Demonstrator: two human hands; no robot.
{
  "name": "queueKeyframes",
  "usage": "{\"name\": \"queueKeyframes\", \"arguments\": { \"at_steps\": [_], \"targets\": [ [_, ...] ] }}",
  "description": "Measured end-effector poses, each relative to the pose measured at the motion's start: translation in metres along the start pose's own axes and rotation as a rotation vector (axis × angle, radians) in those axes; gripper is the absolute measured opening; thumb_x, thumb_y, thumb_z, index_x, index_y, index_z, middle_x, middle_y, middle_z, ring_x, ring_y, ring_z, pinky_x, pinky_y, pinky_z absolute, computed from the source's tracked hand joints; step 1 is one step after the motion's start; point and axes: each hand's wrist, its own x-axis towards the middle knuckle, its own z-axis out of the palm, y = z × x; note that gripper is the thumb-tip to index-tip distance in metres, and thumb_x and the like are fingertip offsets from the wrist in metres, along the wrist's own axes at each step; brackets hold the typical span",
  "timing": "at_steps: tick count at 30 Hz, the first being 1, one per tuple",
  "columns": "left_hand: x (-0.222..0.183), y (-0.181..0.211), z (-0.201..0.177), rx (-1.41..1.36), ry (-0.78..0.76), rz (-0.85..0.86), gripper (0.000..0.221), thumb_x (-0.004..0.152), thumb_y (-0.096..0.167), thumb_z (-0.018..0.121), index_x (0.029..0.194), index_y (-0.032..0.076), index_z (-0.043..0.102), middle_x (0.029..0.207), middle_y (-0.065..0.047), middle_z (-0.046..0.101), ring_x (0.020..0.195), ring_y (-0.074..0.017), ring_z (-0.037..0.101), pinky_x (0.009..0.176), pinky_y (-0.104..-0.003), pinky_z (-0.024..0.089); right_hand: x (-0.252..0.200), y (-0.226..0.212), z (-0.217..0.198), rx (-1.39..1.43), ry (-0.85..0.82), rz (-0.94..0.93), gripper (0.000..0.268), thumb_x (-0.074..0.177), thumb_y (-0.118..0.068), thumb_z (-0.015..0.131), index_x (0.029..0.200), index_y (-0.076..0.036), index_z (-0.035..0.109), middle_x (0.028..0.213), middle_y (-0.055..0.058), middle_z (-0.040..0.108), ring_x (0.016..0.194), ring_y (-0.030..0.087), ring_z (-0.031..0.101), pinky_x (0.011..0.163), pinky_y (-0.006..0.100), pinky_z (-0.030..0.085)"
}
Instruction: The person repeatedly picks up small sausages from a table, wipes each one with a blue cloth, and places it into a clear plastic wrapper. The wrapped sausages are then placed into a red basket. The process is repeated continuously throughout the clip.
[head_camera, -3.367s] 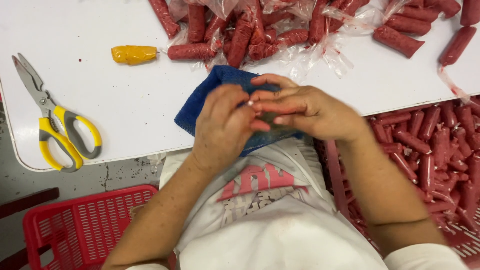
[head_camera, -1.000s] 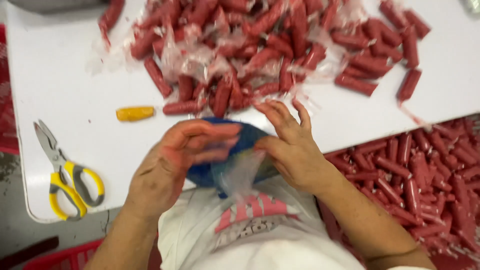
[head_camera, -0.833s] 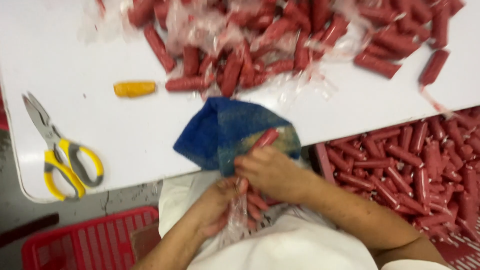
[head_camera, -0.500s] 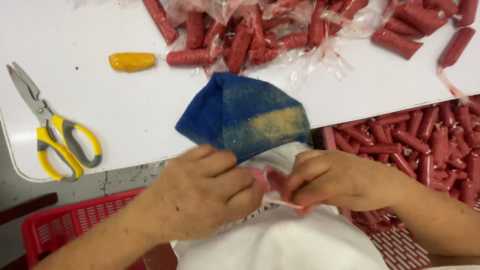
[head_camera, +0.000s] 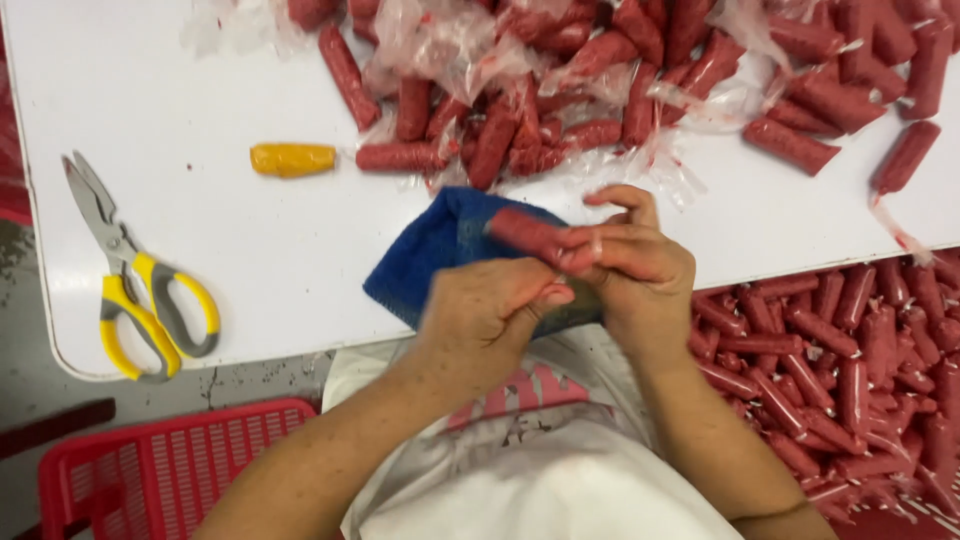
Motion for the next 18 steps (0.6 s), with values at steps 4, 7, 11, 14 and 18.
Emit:
{"name": "queueKeyframes", "arguments": {
  "at_steps": [4,7,11,14,18],
  "targets": [
    [0.022,0.007,-0.023,0.349,-0.14,0.156,0.027,0.097,0.032,0.063,0.077,0.013,0.062,0.063,-0.007,0.059,0.062,-0.0323,0.064,0.056,-0.039,0.053,0.027,-0.008,-0.023,0.28,-0.585,0.122,0.009,0.085,-0.008,0.075,0.079,-0.001,0.076,0.088,0.013,0.075,0.136,0.041,0.049,0.115,0.045,0.039],
    [0.033,0.009,-0.032,0.298,-0.262,0.14,0.036,0.087,0.051,0.065,0.087,0.016,0.057,0.075,-0.005,0.058,0.074,-0.0315,0.066,0.063,-0.041,0.055,0.057,-0.01,-0.023,0.203,-0.859,0.09,0.006,0.086,-0.008,0.074,0.088,-0.007,0.079,0.088,0.008,0.076,0.131,0.038,0.049,0.116,0.05,0.031],
    [0.028,0.002,-0.03,0.371,-0.306,0.33,0.044,0.087,0.053,0.063,0.095,0.011,0.055,0.084,-0.006,0.05,0.082,-0.0321,0.063,0.068,-0.042,0.054,0.083,-0.022,-0.014,0.081,-1.083,-0.048,0.012,0.09,-0.014,0.071,0.095,-0.012,0.081,0.081,0.006,0.072,0.106,0.032,0.055,0.11,0.059,0.029],
    [0.012,-0.019,-0.023,0.433,-0.214,0.338,0.035,0.093,0.046,0.063,0.092,0.011,0.057,0.09,-0.007,0.052,0.083,-0.0321,0.062,0.066,-0.042,0.055,0.08,-0.02,-0.02,0.062,-1.084,-0.017,0.02,0.09,-0.013,0.07,0.108,-0.012,0.079,0.107,0.007,0.078,0.113,0.033,0.052,0.104,0.052,0.036],
    [-0.035,-0.041,-0.004,0.575,-0.019,0.311,0.024,0.099,0.036,0.061,0.086,0.016,0.059,0.088,-0.002,0.054,0.074,-0.0242,0.06,0.061,-0.033,0.052,0.005,0.012,0.0,0.356,-0.65,0.191,0.021,0.086,-0.013,0.077,0.104,-0.003,0.079,0.1,0.011,0.078,0.109,0.03,0.062,0.102,0.044,0.047]
  ]
}}
